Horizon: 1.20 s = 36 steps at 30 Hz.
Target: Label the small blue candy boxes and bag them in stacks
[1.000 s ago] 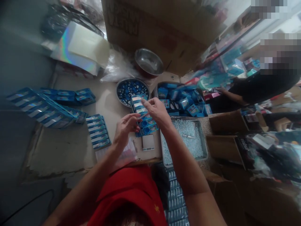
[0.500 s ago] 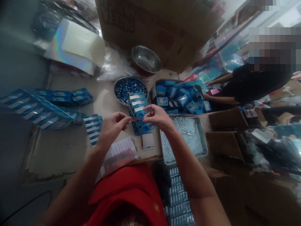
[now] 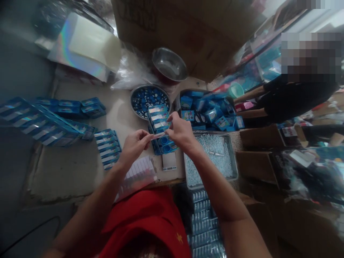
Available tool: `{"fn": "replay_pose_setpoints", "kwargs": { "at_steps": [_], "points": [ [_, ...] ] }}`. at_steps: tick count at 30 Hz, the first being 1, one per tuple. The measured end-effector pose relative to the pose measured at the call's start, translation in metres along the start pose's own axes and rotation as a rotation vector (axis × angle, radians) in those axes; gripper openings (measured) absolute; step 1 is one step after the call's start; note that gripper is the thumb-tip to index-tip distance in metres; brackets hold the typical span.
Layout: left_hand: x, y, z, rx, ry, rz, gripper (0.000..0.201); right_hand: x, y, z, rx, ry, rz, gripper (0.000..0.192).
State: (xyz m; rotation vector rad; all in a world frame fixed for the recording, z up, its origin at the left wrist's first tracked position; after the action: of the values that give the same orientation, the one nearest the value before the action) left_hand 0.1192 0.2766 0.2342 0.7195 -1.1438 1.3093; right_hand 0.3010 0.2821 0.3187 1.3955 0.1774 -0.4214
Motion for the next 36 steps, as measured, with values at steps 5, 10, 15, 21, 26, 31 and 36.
{"fn": "replay_pose_setpoints", "kwargs": {
  "at_steps": [5, 10, 15, 21, 26, 31, 36],
  "points": [
    [-0.012, -0.002, -0.008, 0.019, 0.005, 0.017, 0.025, 0.003, -0.005, -0.012, 0.033, -0.005, 0.062, 0.036],
    [-0.028, -0.001, -0.015, 0.031, 0.023, 0.018, 0.026, 0.01, -0.015, -0.016, 0.04, 0.006, -0.004, 0.035],
    [-0.053, -0.014, -0.025, 0.032, -0.028, 0.164, 0.027, 0.038, -0.018, -0.016, 0.116, -0.082, -0.108, 0.05],
    [-0.097, -0.001, -0.034, 0.133, -0.043, 0.129, 0.038, 0.082, -0.061, -0.019, -0.042, -0.35, -0.477, 0.067],
    [-0.149, 0.046, -0.023, 0.076, 0.024, -0.498, 0.015, 0.074, -0.066, -0.02, -0.116, -0.313, -0.74, 0.056],
    [-0.196, 0.085, 0.052, -0.03, 0.07, -0.59, 0.014, 0.128, -0.049, 0.07, 0.393, -0.396, -0.683, 0.032],
    [-0.235, 0.183, 0.153, 0.377, 0.258, -0.743, 0.026, 0.118, -0.209, 0.169, -0.015, -0.347, -0.265, 0.02]
  ]
}}
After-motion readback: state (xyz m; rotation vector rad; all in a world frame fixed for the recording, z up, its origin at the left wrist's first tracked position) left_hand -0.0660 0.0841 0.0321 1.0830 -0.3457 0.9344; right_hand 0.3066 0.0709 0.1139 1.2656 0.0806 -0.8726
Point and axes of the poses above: each hand's wrist, its own z-axis away from the middle knuckle, its own y-axis out of the back of the hand, x = y × z, the point moved 10 cm from there along -z, towards the middle knuckle, and after that the axes turned 12 degrees about z, right-handed, at the moved point
